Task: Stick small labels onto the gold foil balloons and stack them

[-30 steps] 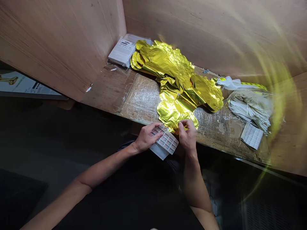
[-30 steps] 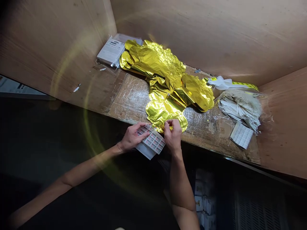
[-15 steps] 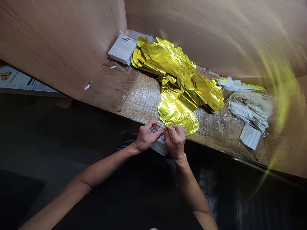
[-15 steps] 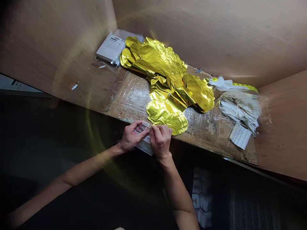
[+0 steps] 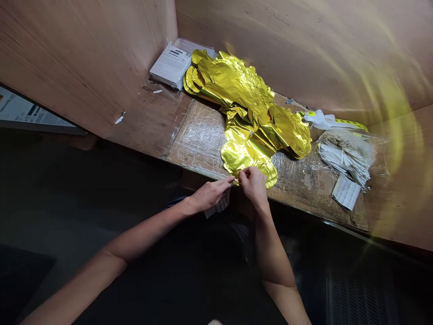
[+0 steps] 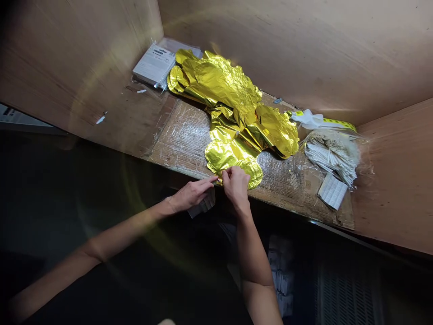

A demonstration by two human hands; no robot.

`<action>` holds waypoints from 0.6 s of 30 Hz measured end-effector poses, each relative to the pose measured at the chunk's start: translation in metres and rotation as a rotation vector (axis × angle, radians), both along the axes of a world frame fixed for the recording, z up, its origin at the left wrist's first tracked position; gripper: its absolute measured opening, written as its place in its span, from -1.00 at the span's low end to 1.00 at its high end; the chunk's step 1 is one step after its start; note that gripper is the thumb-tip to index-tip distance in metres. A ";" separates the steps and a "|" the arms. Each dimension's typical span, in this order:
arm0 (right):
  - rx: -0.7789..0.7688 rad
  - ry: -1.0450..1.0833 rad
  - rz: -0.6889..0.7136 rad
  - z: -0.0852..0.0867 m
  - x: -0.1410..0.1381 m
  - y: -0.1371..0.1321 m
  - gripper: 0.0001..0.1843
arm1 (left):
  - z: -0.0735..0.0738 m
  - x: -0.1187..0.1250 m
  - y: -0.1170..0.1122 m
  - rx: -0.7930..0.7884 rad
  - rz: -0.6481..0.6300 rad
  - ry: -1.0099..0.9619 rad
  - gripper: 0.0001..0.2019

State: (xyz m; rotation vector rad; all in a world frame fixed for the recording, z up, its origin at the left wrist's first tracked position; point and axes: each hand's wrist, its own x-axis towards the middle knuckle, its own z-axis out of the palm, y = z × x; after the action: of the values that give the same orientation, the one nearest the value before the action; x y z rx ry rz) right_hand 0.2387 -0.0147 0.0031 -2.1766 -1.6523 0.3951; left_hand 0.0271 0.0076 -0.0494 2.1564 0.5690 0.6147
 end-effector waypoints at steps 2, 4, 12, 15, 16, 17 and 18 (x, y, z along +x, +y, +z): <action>0.033 -0.184 -0.017 0.001 -0.004 0.000 -0.74 | -0.003 0.000 -0.002 0.008 0.014 0.045 -0.64; 0.106 -0.283 -0.049 0.002 -0.004 -0.002 -0.71 | -0.005 0.000 -0.003 -0.006 0.031 0.043 -0.62; 0.011 -0.025 0.181 -0.004 0.032 0.007 -0.66 | -0.002 -0.007 0.001 -0.203 0.106 -0.318 -0.77; -0.050 0.210 0.140 -0.004 0.036 0.014 -0.59 | -0.002 -0.004 0.002 -0.164 -0.008 -0.309 -0.82; -0.074 0.282 0.127 -0.002 0.038 0.017 -0.56 | -0.003 -0.002 0.002 -0.149 -0.050 -0.272 -0.81; -0.098 0.340 0.122 0.001 0.040 0.020 -0.55 | -0.004 0.001 0.003 -0.136 -0.079 -0.227 -0.78; -0.123 0.382 0.133 0.006 0.046 0.025 -0.53 | -0.006 0.004 0.004 -0.127 -0.092 -0.185 -0.74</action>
State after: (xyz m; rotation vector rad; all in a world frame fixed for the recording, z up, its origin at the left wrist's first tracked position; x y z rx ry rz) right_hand 0.2843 0.0100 0.0086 -1.9233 -1.5909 0.9101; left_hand 0.0315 0.0119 -0.0555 1.9701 0.3963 0.6996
